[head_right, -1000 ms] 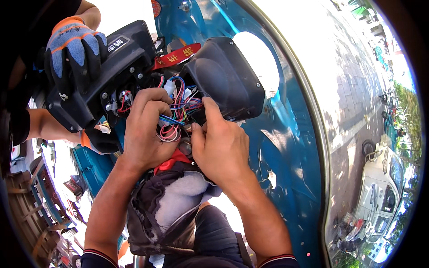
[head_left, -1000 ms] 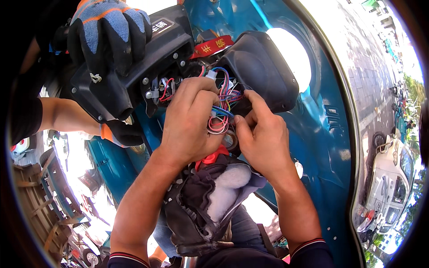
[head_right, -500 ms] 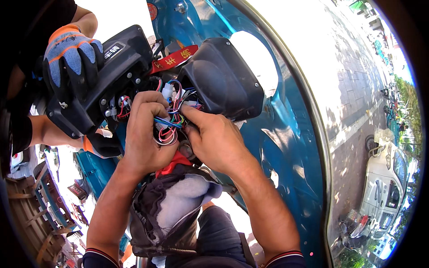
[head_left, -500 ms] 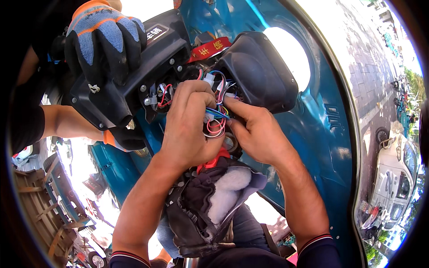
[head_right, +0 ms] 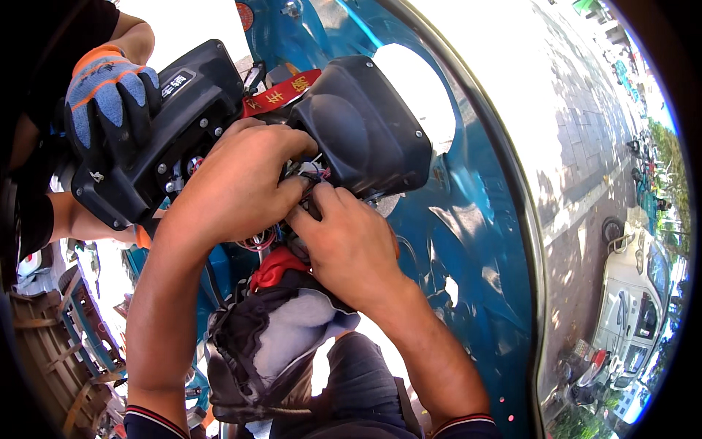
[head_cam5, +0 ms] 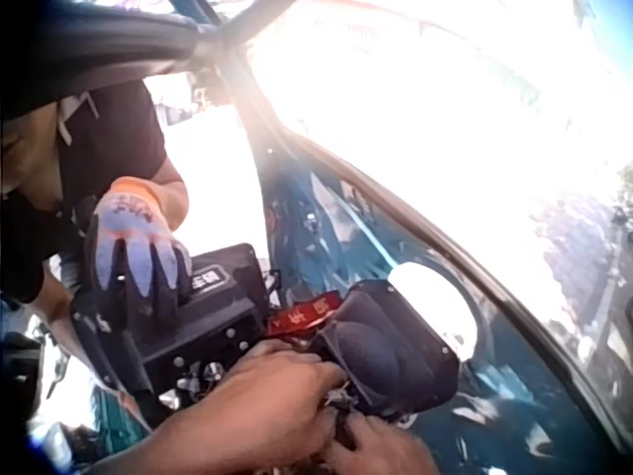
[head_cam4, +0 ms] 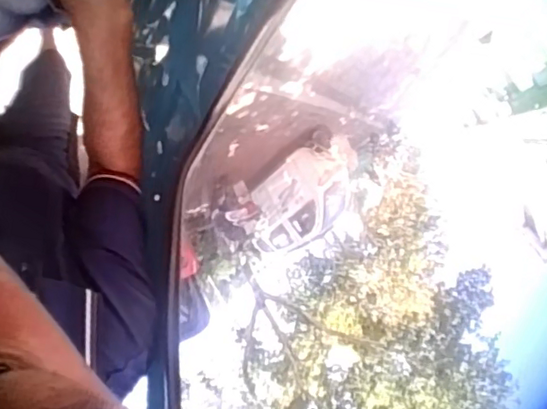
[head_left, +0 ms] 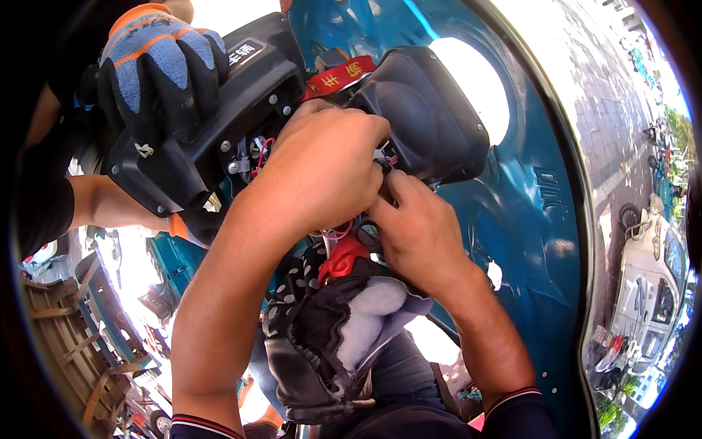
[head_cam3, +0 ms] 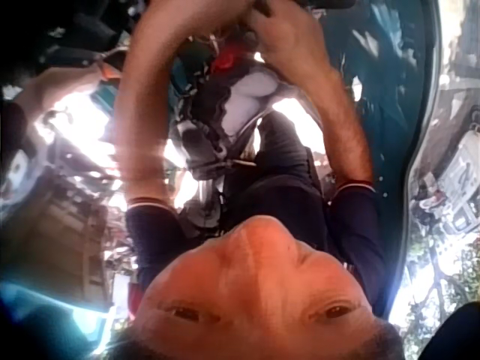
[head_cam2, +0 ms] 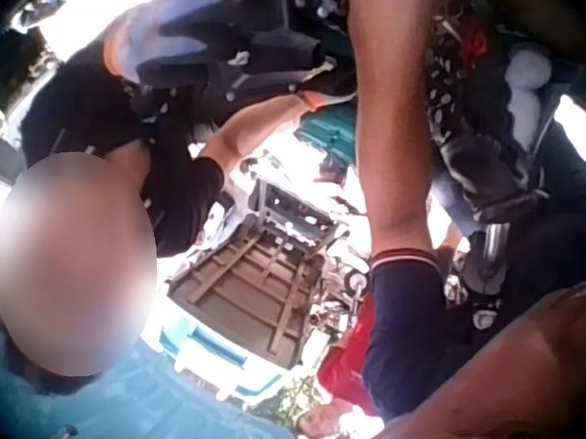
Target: The person repairs the electrical wiring of a blue three-wheeled vehicle. They connect multiple colored wires and white connectors under the seat and later work on a wiring box near the battery under the chassis. Another person assists by holding parts and using a power tool.
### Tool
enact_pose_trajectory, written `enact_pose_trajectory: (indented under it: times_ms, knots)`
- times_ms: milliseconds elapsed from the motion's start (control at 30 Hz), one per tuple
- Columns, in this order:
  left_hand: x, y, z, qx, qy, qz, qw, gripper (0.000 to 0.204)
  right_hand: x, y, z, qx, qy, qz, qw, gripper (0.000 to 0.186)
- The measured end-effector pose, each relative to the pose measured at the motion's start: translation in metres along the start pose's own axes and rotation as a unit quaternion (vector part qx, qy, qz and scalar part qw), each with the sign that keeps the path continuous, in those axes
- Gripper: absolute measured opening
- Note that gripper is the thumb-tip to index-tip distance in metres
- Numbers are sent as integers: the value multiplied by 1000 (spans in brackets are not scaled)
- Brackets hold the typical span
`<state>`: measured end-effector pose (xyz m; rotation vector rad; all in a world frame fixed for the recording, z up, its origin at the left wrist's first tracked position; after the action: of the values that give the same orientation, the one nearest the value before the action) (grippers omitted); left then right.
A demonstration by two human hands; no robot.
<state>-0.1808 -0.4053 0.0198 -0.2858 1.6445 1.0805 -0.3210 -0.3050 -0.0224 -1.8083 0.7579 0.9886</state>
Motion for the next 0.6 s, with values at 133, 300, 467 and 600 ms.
enact_pose_trajectory:
  times_ms: [133,300,467,600]
  knots:
    - [6,-12,-1,-26,50,111,992,27,-6,17,9,110,118,-190,968,35]
    - [12,-19,2,-13,86,238,967,28,-6,21,1,283,143,-297,901,33]
    - [6,-21,7,-26,66,283,957,27,-6,23,-9,250,144,-312,905,18]
    - [10,-26,8,-15,77,299,951,27,-16,26,2,311,150,-495,797,20]
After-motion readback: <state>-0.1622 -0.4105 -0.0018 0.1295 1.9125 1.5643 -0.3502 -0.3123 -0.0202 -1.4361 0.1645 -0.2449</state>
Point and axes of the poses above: each hand's wrist, its own z-axis away from the middle knuckle, its own x-axis out of the palm, y = z × x, the point moved 2 cm from there along -z, towards the middle knuckle, and after that the axes turned 2 degrees about y, right-handed, at the moved point
